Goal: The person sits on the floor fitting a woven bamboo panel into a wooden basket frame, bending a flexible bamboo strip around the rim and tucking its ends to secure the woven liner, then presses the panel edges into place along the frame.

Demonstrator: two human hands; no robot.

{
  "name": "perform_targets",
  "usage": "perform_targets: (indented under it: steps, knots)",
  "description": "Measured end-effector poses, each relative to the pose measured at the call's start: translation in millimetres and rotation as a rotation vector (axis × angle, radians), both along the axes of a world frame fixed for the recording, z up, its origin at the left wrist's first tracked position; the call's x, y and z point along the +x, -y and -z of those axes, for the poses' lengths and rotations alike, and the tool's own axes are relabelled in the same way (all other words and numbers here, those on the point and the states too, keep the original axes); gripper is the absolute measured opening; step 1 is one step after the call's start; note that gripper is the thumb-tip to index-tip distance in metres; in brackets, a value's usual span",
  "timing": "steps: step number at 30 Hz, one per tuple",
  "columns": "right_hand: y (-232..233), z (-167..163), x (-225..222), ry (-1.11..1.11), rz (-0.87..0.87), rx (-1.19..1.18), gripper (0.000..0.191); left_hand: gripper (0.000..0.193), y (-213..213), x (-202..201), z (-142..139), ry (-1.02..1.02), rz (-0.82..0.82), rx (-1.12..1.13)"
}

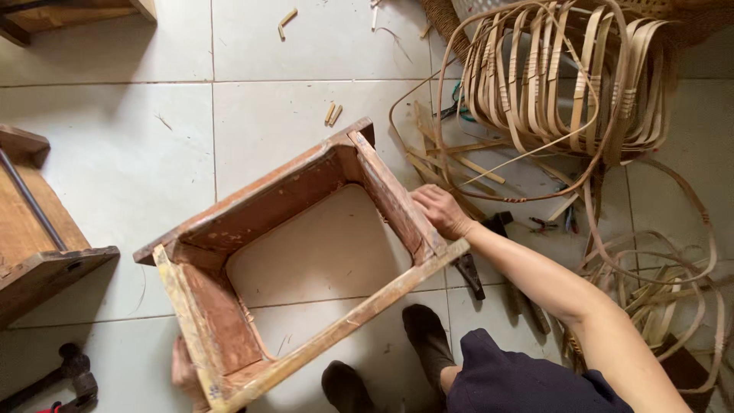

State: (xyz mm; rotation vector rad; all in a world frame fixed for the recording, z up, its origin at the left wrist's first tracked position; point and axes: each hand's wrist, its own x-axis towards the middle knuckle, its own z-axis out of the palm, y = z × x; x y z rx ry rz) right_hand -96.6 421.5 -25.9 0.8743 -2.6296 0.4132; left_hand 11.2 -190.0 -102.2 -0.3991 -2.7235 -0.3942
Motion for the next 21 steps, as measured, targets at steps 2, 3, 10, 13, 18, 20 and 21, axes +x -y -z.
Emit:
perform_targets:
  steps: [2,3,10,13,18,20,21]
  knots:
    - [2.0,1.2,5.5,0.009,-0.004,0.041,0.036,0.035,-9.9,0.5,3.4,0.014,-0.007,-0.038]
    - [2.8,0.3,7.7,0.025,-0.004,0.053,0.037,0.036,-15.6,1.6,6.0,0.037,-0.023,-0.077]
    - [-26.0,-11.4,26.5,-0.054,0.275,0.070,0.044,0.035,-24.9,17.7,12.1,0.086,-0.019,-0.091]
    - [-48.4,-18.7,45.7,0.163,0.583,0.238,0.058,0.025,-23.5,8.6,3.3,0.190,-0.200,0.108]
    - [-65.4,-21.2,63.7,0.110,0.599,0.239,0.032,0.011,-27.0,-17.3,-41.8,-0.005,-0.276,0.474]
    - [-64.7,-27.5,63.8,0.078,0.610,0.234,0.028,0.011,-32.0,-24.4,-66.9,-0.014,-0.263,0.578]
    - [-65.8,-29.9,63.9,0.063,0.610,0.255,0.027,0.014,-35.8,-25.8,-79.5,-0.016,-0.250,0.611]
